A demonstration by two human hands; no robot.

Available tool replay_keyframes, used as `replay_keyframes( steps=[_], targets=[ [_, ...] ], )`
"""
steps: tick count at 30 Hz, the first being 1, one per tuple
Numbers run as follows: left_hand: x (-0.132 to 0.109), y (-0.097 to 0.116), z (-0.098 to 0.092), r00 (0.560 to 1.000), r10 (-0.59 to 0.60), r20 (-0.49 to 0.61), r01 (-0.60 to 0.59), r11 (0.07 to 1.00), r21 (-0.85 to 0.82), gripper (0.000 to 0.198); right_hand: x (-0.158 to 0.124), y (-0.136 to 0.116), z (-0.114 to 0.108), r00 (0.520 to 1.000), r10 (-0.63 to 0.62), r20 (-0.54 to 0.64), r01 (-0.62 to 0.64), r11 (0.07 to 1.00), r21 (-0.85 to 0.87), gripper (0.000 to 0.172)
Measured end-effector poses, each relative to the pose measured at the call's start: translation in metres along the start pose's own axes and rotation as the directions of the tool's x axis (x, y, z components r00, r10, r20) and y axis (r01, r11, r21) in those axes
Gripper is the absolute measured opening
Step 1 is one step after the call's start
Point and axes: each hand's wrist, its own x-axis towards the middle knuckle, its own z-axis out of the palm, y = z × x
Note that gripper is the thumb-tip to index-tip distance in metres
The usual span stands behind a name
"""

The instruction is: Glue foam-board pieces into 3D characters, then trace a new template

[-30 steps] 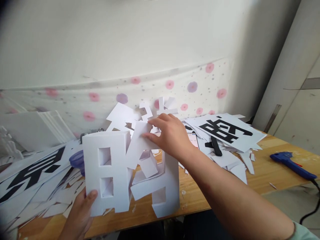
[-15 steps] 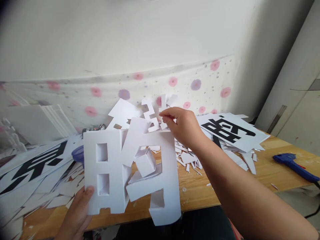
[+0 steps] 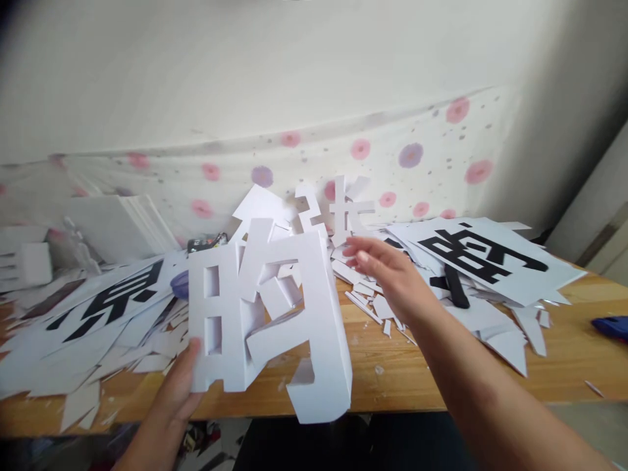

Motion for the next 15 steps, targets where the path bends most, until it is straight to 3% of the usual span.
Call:
replay_keyframes(
  steps=[2,5,8,12,15],
  targets=[
    [-0.002,-0.002,0.004,0.998,-0.049,-0.038,0.045,0.996,-0.083,0.041,-0.025,0.028,0.004,0.988,0.122,0.092,-0.131,0.987,0.098,0.041],
    [-0.006,-0.001,0.016,0.985,-0.131,-0.112,0.112,0.979,-0.168,0.025,-0.059,0.056,0.009,0.944,0.255,0.208,-0.279,0.955,0.1,0.042],
    [-0.009,0.001,0.027,0.967,-0.219,-0.132,0.187,0.958,-0.217,0.03,-0.08,0.068,0.004,0.921,0.352,0.166,-0.372,0.922,0.106,0.043],
    [-0.009,0.003,0.039,0.949,-0.295,-0.115,0.25,0.921,-0.301,0.04,-0.092,0.072,-0.008,0.914,0.403,0.043,-0.406,0.91,0.086,0.044],
    [-0.005,0.003,0.044,0.951,-0.304,-0.053,0.27,0.902,-0.336,0.049,-0.095,0.073,-0.011,0.912,0.406,0.056,-0.407,0.913,0.009,0.04]
  ],
)
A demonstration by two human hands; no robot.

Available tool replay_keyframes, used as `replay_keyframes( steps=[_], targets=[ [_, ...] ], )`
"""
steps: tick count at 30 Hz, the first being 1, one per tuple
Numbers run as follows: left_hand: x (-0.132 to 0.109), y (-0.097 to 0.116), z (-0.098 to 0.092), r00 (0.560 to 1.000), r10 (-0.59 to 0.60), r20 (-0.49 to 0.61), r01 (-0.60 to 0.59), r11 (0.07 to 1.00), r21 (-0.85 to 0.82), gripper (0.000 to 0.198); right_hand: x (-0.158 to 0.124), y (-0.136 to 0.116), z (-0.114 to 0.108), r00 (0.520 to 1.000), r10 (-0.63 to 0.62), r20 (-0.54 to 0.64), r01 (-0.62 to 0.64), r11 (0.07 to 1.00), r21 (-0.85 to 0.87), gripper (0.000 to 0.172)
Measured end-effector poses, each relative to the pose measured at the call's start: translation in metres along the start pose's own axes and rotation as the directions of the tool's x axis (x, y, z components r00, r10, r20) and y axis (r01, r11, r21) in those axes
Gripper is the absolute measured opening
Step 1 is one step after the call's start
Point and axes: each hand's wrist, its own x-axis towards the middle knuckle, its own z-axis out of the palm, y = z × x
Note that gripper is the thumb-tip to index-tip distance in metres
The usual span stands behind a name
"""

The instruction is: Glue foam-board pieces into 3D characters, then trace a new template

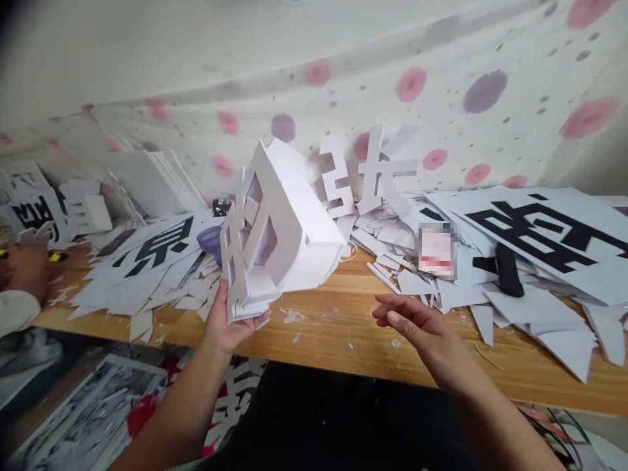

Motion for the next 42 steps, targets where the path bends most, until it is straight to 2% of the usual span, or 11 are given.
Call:
replay_keyframes(
  steps=[3,11,15,20,23,28,33,38,42],
  targets=[
    [0.002,-0.001,0.003,0.992,-0.075,0.105,0.076,0.997,-0.01,0.057,0.0,0.0,0.003,0.999,-0.014,0.036,0.015,1.0,-0.027,0.039],
    [0.004,-0.021,0.008,0.935,-0.185,0.303,0.203,0.979,-0.028,0.055,0.007,-0.011,0.028,0.995,-0.056,0.076,0.057,0.998,-0.004,0.036],
    [0.007,-0.029,0.004,0.935,-0.207,0.288,0.23,0.972,-0.047,0.053,0.005,-0.008,0.033,0.993,-0.033,0.114,0.036,0.999,-0.027,0.036],
    [0.007,-0.031,0.002,0.94,-0.203,0.274,0.229,0.971,-0.067,0.053,0.003,-0.009,0.034,0.997,-0.037,0.064,0.038,0.999,-0.015,0.035],
    [0.005,-0.031,0.004,0.958,-0.189,0.216,0.209,0.975,-0.072,0.049,0.003,-0.011,0.037,0.998,-0.048,0.048,0.049,0.999,-0.016,0.036],
    [0.004,-0.028,0.001,0.988,-0.103,0.113,0.102,0.995,0.017,0.049,0.005,-0.01,0.034,0.997,-0.079,-0.017,0.079,0.996,0.03,0.043],
    [0.006,-0.021,-0.018,0.998,0.046,0.044,-0.051,0.99,0.128,0.044,0.011,-0.012,0.023,0.989,-0.127,-0.074,0.136,0.982,0.134,0.058],
    [0.002,-0.015,-0.032,0.974,0.173,0.144,-0.201,0.958,0.206,0.063,0.009,-0.014,0.03,0.997,-0.077,0.002,0.076,0.987,0.142,0.083],
    [-0.003,-0.016,-0.027,0.932,0.323,0.165,-0.357,0.9,0.249,0.066,0.006,-0.017,0.038,0.999,-0.053,0.001,0.053,0.995,0.086,0.084]
  ],
)
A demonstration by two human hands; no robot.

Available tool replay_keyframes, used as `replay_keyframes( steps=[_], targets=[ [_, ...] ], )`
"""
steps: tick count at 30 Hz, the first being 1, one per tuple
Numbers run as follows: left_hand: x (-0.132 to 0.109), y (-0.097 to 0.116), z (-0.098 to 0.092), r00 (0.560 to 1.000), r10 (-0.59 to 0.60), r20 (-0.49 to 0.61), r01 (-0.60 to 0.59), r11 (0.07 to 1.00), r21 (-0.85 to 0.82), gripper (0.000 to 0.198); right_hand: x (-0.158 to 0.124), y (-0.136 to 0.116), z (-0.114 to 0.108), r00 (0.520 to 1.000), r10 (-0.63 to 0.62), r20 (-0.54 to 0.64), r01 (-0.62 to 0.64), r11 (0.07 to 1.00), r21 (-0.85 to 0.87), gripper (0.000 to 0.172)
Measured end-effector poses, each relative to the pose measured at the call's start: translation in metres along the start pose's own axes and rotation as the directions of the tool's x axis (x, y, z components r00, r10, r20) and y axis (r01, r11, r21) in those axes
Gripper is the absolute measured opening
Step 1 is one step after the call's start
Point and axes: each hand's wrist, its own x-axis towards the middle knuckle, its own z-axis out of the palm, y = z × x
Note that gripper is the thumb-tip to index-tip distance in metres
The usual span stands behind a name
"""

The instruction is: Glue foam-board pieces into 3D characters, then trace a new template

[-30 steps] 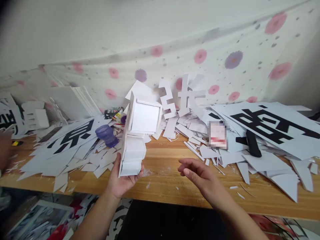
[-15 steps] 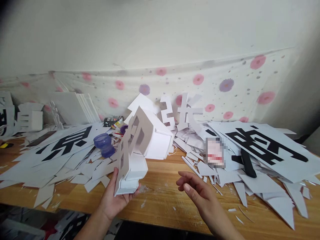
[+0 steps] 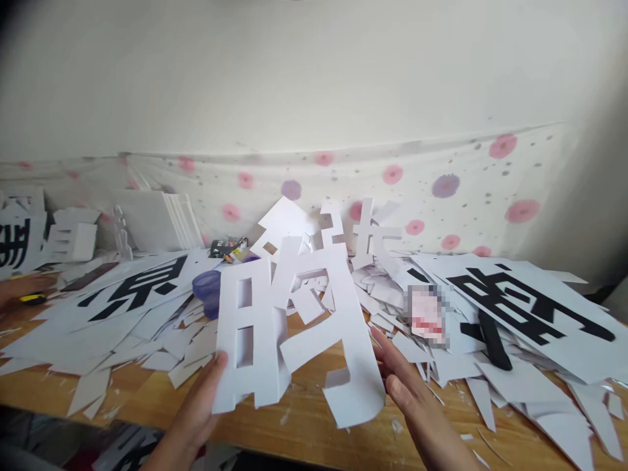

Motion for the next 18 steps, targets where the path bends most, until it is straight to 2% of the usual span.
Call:
replay_keyframes(
  steps=[6,9,13,16,18],
  targets=[
    [-0.003,0.001,0.011,0.995,0.086,0.042,-0.092,0.984,0.155,0.063,0.003,0.002,0.008,0.993,0.075,-0.095,-0.087,0.988,-0.127,0.067],
    [-0.007,0.01,0.015,0.983,0.089,0.163,-0.118,0.978,0.174,0.068,0.005,0.015,0.006,0.982,0.09,-0.165,-0.098,0.994,-0.045,0.06],
    [-0.016,0.024,0.02,0.901,0.042,0.431,-0.112,0.984,0.139,0.083,0.007,0.034,-0.011,0.964,0.107,-0.243,-0.074,0.987,0.14,0.054],
    [-0.021,0.028,0.022,0.855,0.014,0.518,-0.071,0.993,0.09,0.096,0.007,0.044,-0.027,0.948,0.133,-0.291,-0.069,0.973,0.218,0.048],
    [-0.024,0.027,0.023,0.807,0.036,0.59,-0.067,0.997,0.031,0.096,0.006,0.048,-0.035,0.944,0.18,-0.276,-0.093,0.949,0.302,0.043]
  ],
)
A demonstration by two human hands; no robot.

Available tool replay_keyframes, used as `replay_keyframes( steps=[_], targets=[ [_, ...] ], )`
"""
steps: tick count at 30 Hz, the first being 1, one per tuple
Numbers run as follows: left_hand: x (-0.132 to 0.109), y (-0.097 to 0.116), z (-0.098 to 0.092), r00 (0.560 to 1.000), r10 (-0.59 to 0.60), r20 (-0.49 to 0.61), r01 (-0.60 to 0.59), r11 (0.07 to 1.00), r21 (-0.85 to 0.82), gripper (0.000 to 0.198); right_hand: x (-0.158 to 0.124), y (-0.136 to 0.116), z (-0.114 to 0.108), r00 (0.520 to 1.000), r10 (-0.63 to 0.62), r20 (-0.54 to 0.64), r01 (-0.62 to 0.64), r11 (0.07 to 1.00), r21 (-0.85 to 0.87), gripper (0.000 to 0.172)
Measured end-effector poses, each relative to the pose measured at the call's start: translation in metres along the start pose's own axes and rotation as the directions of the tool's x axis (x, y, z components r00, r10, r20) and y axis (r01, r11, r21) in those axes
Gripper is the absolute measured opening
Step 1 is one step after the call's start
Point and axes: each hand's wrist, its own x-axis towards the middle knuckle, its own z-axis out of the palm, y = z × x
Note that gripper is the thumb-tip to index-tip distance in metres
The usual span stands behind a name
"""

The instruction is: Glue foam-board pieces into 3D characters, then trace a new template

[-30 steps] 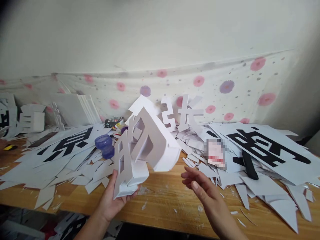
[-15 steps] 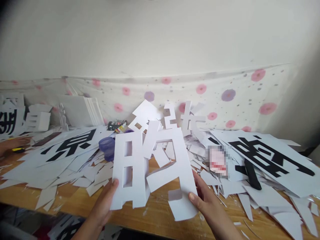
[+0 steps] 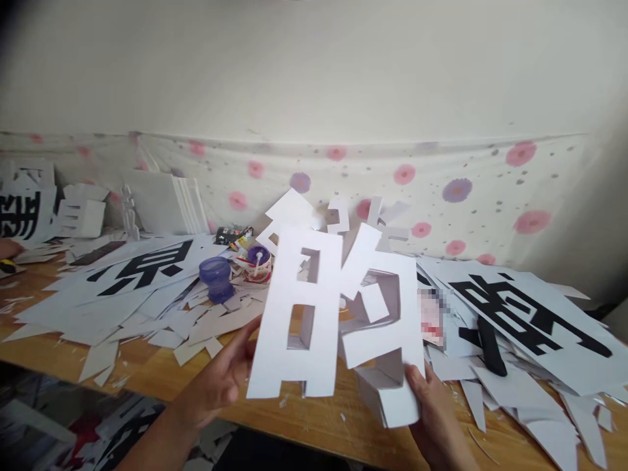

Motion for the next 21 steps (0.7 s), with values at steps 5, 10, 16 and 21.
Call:
replay_keyframes(
  steps=[5,10,16,21],
  targets=[
    [0.007,-0.004,0.01,0.967,0.131,0.218,-0.143,0.989,0.036,0.079,0.0,0.001,0.006,0.964,0.222,0.146,-0.248,0.951,0.187,0.045],
    [0.025,-0.006,0.032,0.932,0.243,0.267,-0.324,0.889,0.322,0.068,-0.004,0.011,0.036,0.926,0.294,0.236,-0.364,0.86,0.357,0.042],
    [0.04,-0.012,0.046,0.964,0.186,0.188,-0.247,0.886,0.393,0.059,-0.008,0.027,0.059,0.865,0.299,0.402,-0.476,0.739,0.476,0.04],
    [0.055,-0.033,0.041,0.981,0.077,-0.177,-0.023,0.957,0.288,0.058,-0.01,0.031,0.061,0.806,0.215,0.552,-0.506,0.735,0.452,0.039]
  ],
)
